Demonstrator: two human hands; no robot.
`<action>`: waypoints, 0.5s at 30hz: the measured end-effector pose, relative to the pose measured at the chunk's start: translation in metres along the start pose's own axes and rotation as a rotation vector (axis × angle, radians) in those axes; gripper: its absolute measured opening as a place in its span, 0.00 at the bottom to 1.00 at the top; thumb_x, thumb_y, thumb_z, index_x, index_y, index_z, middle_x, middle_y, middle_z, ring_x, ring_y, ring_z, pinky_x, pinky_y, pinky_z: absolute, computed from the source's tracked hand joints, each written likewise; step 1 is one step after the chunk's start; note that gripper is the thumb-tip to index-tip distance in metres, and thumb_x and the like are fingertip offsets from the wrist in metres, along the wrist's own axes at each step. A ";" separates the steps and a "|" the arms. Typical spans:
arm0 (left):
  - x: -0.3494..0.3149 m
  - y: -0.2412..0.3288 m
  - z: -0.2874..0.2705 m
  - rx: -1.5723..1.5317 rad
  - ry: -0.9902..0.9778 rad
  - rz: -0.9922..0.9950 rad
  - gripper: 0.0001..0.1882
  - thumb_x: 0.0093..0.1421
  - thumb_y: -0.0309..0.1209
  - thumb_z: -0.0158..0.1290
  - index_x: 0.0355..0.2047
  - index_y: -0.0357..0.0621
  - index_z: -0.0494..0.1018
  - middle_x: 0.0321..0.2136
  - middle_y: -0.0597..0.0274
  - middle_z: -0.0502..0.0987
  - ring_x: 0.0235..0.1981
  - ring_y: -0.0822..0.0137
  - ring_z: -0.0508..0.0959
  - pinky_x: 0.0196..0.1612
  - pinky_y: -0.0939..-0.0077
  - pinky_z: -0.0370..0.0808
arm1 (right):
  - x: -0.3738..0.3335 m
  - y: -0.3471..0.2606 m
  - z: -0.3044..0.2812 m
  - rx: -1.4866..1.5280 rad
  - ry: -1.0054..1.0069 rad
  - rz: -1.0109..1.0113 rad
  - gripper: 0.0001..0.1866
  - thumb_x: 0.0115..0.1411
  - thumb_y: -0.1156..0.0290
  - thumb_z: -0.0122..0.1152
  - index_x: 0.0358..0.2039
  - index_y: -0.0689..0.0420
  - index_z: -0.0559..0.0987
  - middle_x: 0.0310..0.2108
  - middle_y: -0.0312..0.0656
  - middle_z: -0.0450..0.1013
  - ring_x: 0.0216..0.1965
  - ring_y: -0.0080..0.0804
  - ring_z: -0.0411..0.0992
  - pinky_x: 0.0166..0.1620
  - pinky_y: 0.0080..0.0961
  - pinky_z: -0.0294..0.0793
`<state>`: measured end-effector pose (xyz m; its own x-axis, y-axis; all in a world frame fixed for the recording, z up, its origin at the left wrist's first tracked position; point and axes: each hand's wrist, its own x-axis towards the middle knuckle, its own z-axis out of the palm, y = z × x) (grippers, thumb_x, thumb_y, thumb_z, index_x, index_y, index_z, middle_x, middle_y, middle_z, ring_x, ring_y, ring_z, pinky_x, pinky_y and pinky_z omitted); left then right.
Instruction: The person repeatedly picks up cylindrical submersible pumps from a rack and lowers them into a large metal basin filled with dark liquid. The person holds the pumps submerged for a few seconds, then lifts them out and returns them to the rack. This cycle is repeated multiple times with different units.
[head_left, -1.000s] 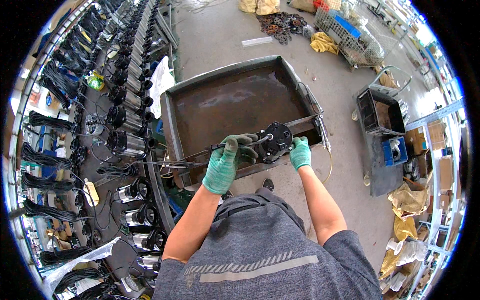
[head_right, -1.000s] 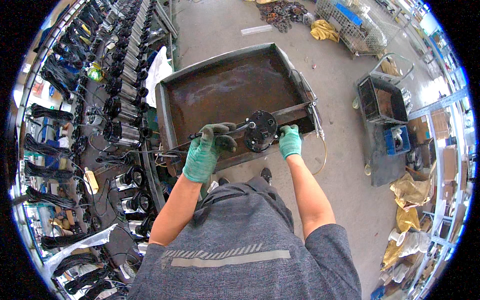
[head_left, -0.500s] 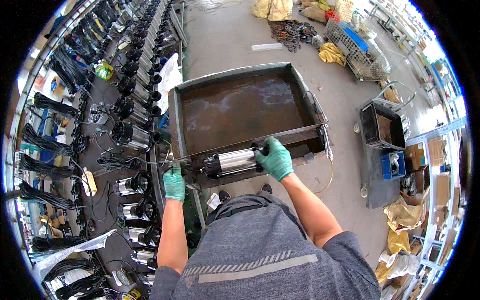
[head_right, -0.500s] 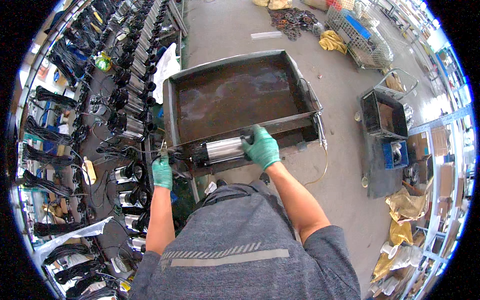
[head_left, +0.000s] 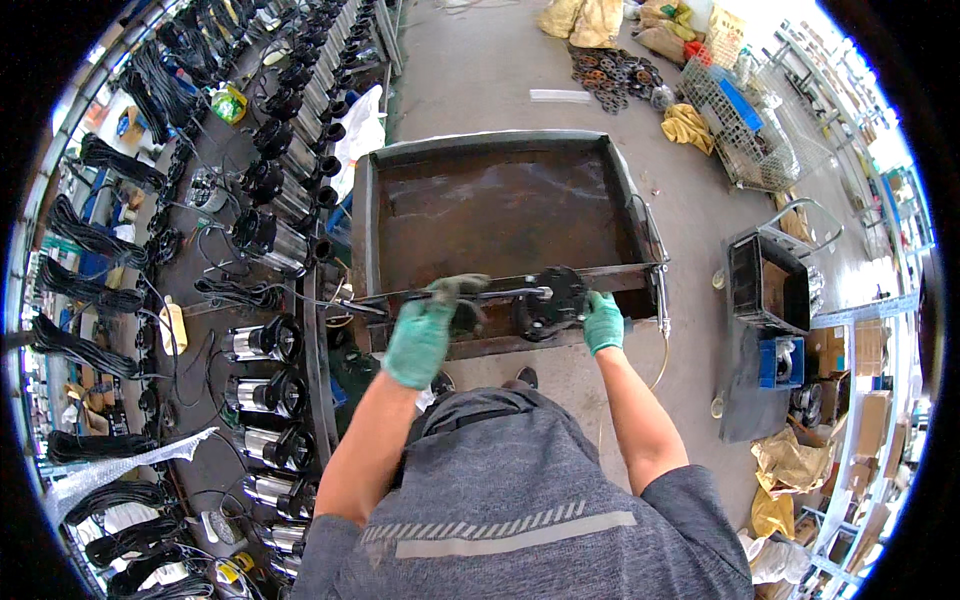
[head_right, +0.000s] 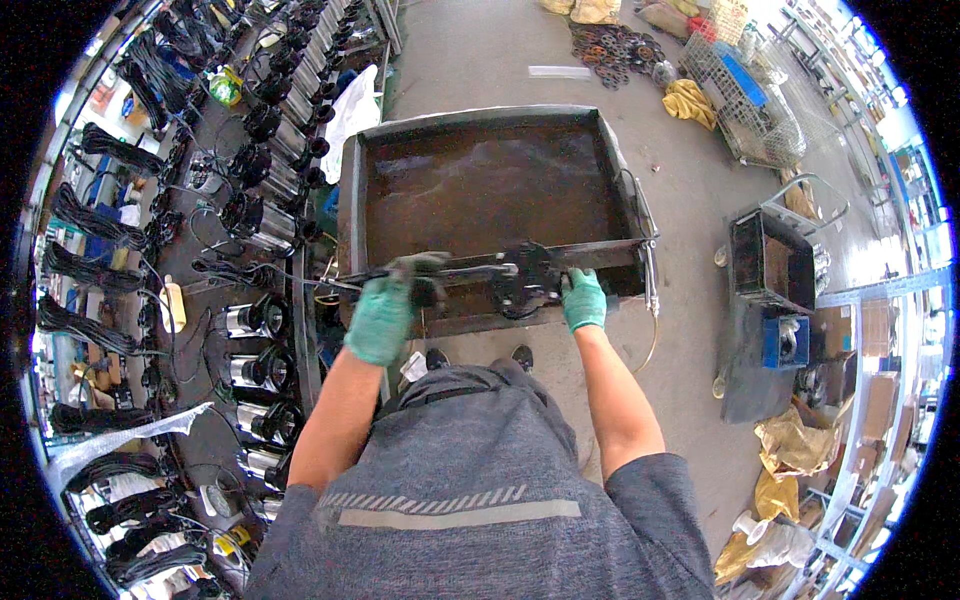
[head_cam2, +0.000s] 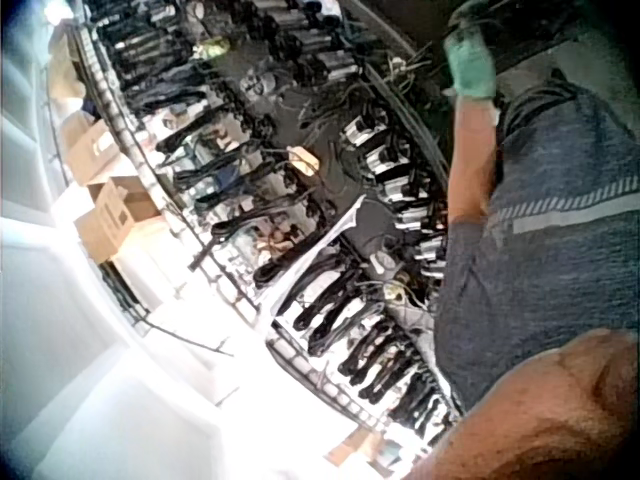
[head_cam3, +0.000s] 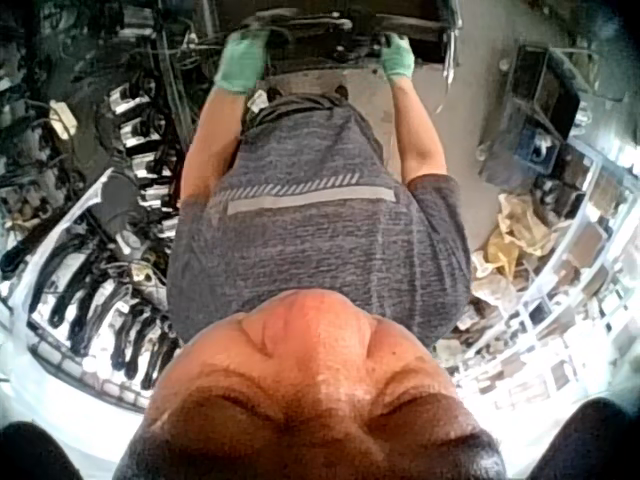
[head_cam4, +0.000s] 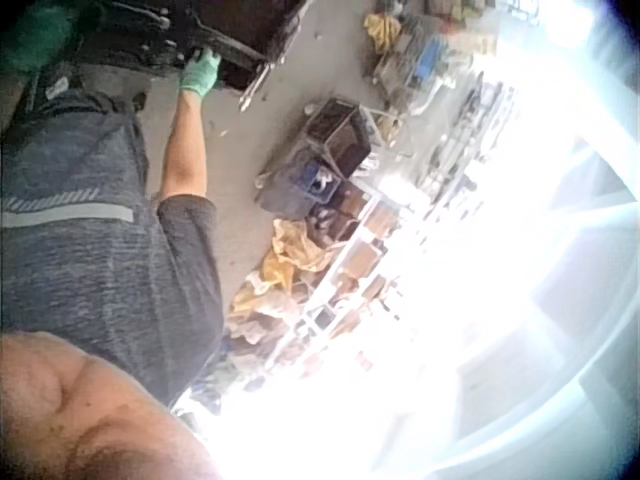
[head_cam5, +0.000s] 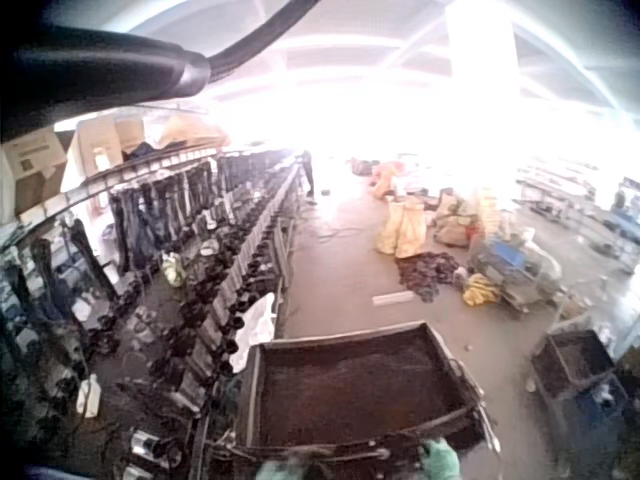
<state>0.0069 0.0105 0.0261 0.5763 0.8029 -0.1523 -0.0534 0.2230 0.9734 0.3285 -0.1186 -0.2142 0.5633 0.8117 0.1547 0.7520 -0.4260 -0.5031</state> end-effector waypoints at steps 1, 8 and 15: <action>0.007 -0.003 0.013 -0.071 -0.033 -0.077 0.36 0.70 0.62 0.46 0.53 0.40 0.79 0.32 0.59 0.83 0.31 0.69 0.80 0.42 0.71 0.77 | -0.001 0.007 0.008 -0.048 -0.019 0.009 0.09 0.66 0.64 0.60 0.44 0.52 0.79 0.42 0.53 0.76 0.41 0.58 0.77 0.43 0.48 0.78; 0.014 -0.017 -0.003 -0.144 0.046 -0.111 0.38 0.67 0.64 0.48 0.52 0.39 0.80 0.31 0.61 0.82 0.31 0.70 0.80 0.39 0.74 0.77 | 0.006 0.016 0.024 -0.004 -0.126 0.058 0.12 0.65 0.65 0.57 0.47 0.54 0.78 0.44 0.56 0.77 0.44 0.61 0.77 0.46 0.52 0.77; -0.010 -0.032 -0.090 -0.239 0.430 -0.051 0.27 0.73 0.55 0.48 0.45 0.42 0.82 0.32 0.64 0.83 0.28 0.72 0.80 0.33 0.76 0.77 | 0.036 -0.043 -0.035 0.375 -0.381 -0.028 0.21 0.56 0.79 0.59 0.51 0.60 0.79 0.47 0.54 0.79 0.46 0.50 0.80 0.50 0.37 0.78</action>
<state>-0.0706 0.0447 -0.0189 0.1975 0.9317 -0.3050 -0.2486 0.3485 0.9037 0.3289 -0.0848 -0.1572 0.3278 0.9381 -0.1120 0.5518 -0.2863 -0.7833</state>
